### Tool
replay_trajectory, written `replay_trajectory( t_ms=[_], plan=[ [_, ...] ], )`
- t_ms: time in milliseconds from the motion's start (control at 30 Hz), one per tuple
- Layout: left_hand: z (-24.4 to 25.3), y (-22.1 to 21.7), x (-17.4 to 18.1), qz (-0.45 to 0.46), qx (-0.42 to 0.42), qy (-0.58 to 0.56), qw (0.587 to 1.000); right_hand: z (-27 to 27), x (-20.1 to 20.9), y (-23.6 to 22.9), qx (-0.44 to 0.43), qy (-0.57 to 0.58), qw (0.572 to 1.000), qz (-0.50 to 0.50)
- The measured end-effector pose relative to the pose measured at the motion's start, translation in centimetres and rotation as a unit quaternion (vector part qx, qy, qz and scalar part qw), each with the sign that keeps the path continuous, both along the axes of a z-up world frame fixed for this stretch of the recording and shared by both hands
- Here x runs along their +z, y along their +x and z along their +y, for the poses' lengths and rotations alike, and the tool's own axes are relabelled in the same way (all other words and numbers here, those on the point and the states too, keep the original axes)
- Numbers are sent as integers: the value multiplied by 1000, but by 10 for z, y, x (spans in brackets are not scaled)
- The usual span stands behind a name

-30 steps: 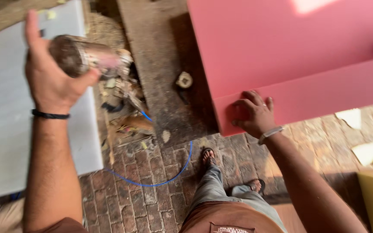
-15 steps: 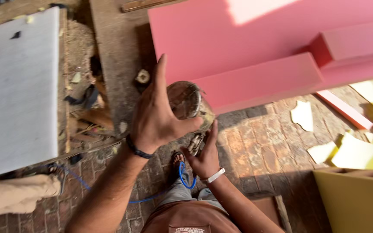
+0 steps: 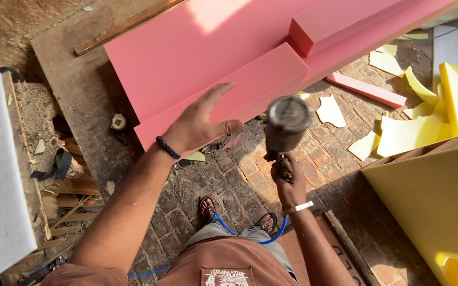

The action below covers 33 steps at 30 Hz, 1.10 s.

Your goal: The person measures and marks a pink foam sheet, then uses a long knife and a wooden straightedge to cut it into strips. The person stacks the cut pieces and uses a handheld air tool to smooth the cut edges.

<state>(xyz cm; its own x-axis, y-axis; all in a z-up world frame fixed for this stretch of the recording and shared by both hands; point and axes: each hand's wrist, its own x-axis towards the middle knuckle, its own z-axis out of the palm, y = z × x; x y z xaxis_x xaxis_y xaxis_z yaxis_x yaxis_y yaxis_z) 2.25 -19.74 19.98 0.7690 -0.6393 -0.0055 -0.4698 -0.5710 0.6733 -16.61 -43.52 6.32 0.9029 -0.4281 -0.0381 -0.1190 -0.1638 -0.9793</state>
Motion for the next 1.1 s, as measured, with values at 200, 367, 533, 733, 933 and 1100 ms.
replay_trajectory(
  t_ms=[200, 367, 533, 733, 933, 1100],
  plan=[
    [3, 60, -85, -13, 169, 278, 946, -26, -20, -4, -52, 86, 992, 72],
    [15, 82, -132, -24, 211, 341, 916, -29, -36, -3, -35, 182, 983, -7],
    [19, 84, -136, 3, 206, 349, 914, -27, -43, -7, -48, 170, 983, 41],
    [20, 83, -135, -10, 189, 358, 914, -26, -40, 2, -31, 162, 985, 57],
    [37, 99, -153, 58, 157, 320, 933, -20, -40, 4, -7, 187, 982, 28],
    [51, 108, -161, 104, 247, 258, 928, -14, -40, 7, 14, 192, 981, 16]
  ],
)
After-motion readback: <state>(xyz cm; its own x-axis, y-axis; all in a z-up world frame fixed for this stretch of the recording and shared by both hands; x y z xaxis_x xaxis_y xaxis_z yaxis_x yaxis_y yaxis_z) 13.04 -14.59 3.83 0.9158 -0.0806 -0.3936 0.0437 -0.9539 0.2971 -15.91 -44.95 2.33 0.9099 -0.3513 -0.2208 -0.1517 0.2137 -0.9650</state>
